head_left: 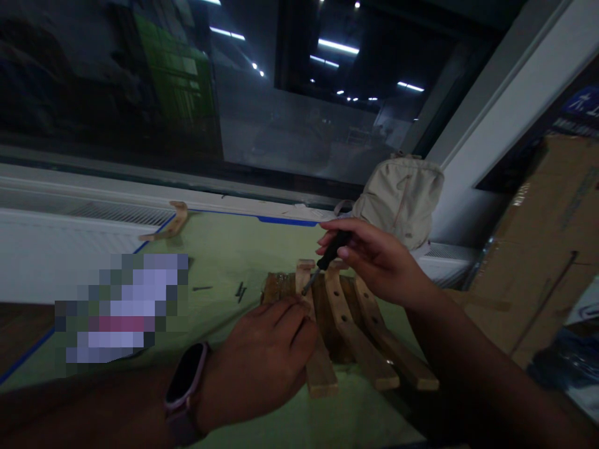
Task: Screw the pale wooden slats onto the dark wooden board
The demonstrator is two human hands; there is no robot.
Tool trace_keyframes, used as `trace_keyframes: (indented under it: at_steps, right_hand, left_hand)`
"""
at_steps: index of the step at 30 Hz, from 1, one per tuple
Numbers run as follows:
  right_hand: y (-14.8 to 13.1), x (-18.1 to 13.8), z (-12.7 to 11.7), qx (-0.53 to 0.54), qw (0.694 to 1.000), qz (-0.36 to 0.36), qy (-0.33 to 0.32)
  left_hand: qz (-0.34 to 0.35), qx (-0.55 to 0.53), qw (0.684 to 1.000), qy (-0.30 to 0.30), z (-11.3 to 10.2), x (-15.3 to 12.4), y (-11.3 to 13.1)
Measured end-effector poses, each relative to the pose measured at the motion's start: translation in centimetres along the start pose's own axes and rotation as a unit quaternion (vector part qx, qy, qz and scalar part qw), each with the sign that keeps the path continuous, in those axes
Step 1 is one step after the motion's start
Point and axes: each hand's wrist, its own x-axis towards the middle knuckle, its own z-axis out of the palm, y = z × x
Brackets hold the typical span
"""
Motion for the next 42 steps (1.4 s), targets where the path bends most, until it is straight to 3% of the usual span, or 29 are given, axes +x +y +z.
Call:
trace_keyframes:
  at_steps: [10,17,26,30,36,39,42]
  right_hand:
    - [0.8,-0.2,0.2,0.001,0.999,0.009,0.039]
    - [0.6,-0.3,0.1,0.008,1.0,-0.004,0.021]
    - [0.0,-0.2,0.5,0.015,1.0,-0.018,0.005]
    - [-0.6,-0.2,1.0,-0.02,0.999,-0.031,0.002]
    - [-1.3,-0.1,2.3,-0.127,0.983,-0.005,0.129]
    - [-0.6,0.1,2.4,-0.121,0.984,0.003,0.132]
    - [0.5,0.2,2.4,-0.046,0.991,0.013,0.127]
  left_hand:
    - [-0.002,0.017,1.0,-0.007,-0.2,0.0,0.4]
    - [0.0,0.018,1.0,-0.002,-0.4,0.1,0.3]
    - [-0.012,-0.009,0.998,-0.064,-0.7,0.0,0.4]
    - [-0.003,-0.022,0.998,-0.059,-0.5,0.0,0.3]
    - [0.003,-0.014,0.999,-0.034,-0.4,0.0,0.3]
    - [-0.003,-0.01,0.999,-0.038,-0.4,0.0,0.3]
    - [-0.01,-0.014,0.998,-0.058,-0.4,0.1,0.3]
